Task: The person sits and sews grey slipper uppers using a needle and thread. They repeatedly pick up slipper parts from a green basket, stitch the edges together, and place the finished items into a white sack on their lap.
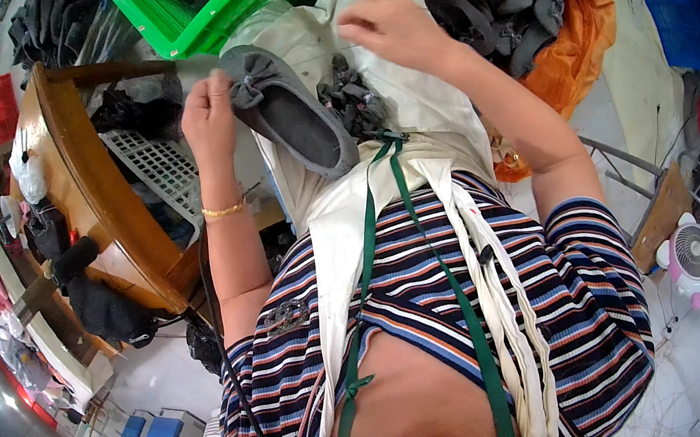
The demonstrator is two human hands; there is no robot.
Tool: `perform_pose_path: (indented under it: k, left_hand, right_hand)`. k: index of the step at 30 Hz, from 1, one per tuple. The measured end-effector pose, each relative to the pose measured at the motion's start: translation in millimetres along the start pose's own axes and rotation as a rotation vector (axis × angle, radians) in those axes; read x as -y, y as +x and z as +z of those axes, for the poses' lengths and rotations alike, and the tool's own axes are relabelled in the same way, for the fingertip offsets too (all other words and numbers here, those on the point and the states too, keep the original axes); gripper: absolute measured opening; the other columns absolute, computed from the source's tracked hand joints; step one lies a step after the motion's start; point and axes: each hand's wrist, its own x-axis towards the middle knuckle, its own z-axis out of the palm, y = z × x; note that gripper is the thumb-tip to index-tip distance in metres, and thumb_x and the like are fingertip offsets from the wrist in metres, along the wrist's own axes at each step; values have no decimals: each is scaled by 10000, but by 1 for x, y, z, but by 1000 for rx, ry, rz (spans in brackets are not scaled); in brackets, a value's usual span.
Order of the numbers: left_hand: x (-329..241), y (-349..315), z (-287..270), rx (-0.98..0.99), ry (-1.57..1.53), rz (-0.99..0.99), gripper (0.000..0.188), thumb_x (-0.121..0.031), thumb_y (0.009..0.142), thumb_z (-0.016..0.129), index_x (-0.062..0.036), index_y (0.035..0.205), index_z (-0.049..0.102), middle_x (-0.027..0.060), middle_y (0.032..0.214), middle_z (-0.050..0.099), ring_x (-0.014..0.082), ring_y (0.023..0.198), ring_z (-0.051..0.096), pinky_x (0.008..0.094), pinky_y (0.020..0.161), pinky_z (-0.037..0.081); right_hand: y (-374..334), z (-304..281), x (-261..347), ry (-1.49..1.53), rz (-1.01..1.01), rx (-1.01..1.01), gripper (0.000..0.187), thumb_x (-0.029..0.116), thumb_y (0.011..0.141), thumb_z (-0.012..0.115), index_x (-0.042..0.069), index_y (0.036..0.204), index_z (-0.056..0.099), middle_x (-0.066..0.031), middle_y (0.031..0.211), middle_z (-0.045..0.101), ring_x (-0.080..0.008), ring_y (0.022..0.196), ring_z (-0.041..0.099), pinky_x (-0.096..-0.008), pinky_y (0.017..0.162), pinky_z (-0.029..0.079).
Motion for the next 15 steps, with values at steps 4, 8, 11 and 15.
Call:
perform_pose_path:
  k: [4, 8, 11, 15]
  left_hand:
    - [-4, -14, -4, 134, 57, 31, 288, -266, 823, 775, -16, 909, 661, 120, 874, 650, 268, 797, 626, 356, 721, 496]
    - [1, -20, -5, 86, 97, 242, 200, -134, 790, 766, -47, 915, 636, 105, 858, 639, 292, 794, 614, 376, 702, 493]
    - [11, -27, -6, 16, 164, 417, 192, -109, 780, 760, -79, 914, 626, 82, 844, 632, 291, 782, 603, 388, 681, 490]
    - [25, -35, -2, -56, 191, 473, 217, -102, 765, 768, -106, 934, 630, 56, 845, 637, 273, 772, 603, 384, 665, 496]
  right_hand:
    - [41, 54, 43, 251, -101, -67, 209, 172, 888, 691, 48, 1054, 665, -110, 935, 636, -268, 837, 628, -369, 735, 507]
    - [48, 86, 52, 226, -266, 45, 223, 100, 826, 734, 57, 1032, 659, -109, 918, 599, -278, 840, 608, -368, 713, 500]
    - [33, 98, 54, 203, -270, -1, 238, 99, 758, 768, 76, 970, 664, -89, 835, 583, -303, 796, 598, -393, 678, 491]
    - [26, 106, 58, 155, -261, -32, 247, 88, 754, 765, 89, 984, 677, -85, 802, 553, -283, 747, 579, -383, 645, 482]
